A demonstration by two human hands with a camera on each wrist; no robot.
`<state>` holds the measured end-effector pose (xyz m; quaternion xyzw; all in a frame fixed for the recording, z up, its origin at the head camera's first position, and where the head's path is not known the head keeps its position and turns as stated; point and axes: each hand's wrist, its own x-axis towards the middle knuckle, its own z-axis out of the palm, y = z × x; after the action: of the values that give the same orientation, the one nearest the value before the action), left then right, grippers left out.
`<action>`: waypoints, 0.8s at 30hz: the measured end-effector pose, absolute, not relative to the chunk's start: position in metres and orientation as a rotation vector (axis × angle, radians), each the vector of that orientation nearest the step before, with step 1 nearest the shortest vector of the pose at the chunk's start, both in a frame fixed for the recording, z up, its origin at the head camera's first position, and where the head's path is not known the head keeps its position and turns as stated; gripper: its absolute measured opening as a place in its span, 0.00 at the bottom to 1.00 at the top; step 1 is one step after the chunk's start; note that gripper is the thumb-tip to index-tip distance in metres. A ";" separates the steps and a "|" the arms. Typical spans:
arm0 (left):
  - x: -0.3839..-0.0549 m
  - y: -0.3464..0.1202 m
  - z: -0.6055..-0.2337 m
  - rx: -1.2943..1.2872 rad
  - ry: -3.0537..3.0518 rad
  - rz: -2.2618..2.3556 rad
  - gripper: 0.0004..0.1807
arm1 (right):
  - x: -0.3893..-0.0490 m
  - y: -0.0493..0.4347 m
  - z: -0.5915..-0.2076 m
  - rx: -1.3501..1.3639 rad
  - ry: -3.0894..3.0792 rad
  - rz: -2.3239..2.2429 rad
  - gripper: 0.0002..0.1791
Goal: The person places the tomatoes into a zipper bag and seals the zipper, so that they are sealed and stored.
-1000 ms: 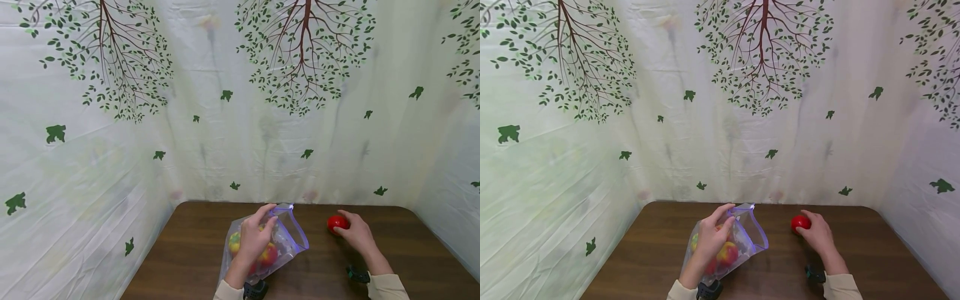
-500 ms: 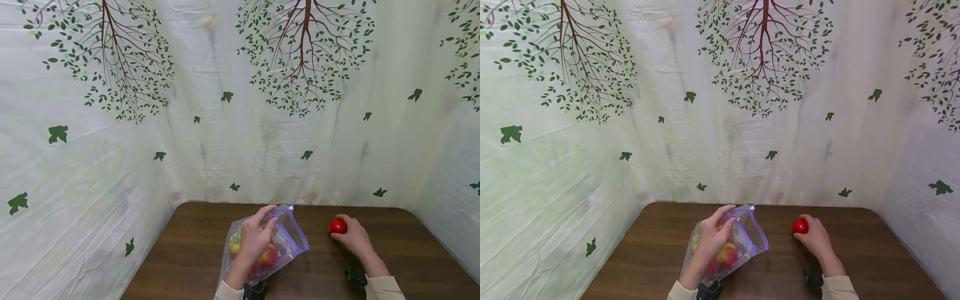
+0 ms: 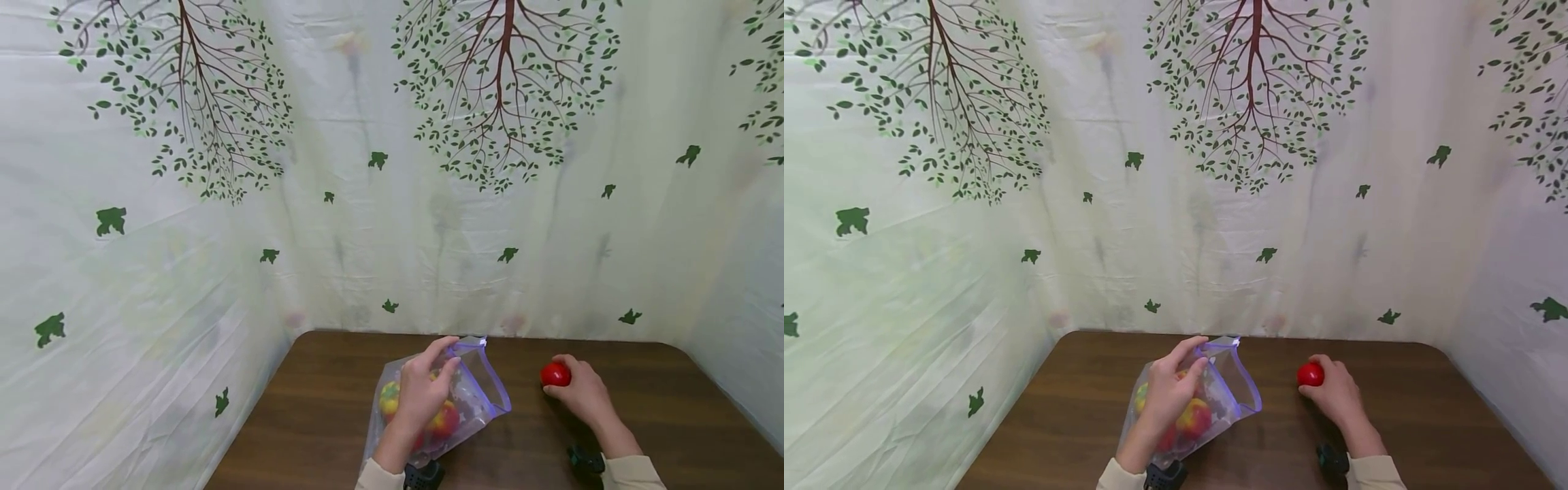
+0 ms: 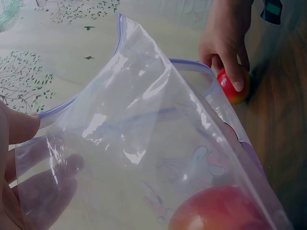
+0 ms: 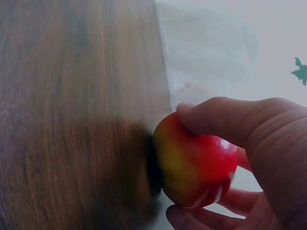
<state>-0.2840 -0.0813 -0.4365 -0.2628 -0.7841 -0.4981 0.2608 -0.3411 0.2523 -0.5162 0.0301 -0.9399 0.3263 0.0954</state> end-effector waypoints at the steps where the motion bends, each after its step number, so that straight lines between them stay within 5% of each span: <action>1: -0.284 -0.080 -0.436 -0.712 -2.117 -1.347 0.18 | -0.341 0.253 -0.515 0.091 -2.784 0.959 0.37; 24: -0.286 -0.079 -0.438 -0.695 -2.146 -1.354 0.19 | -0.331 0.239 -0.505 0.112 -2.754 0.981 0.37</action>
<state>-0.2855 -0.0789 -0.4382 -0.2557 -0.7893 -0.4978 0.2526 -0.3310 0.2392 -0.5053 0.0380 -0.9359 0.3333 0.1076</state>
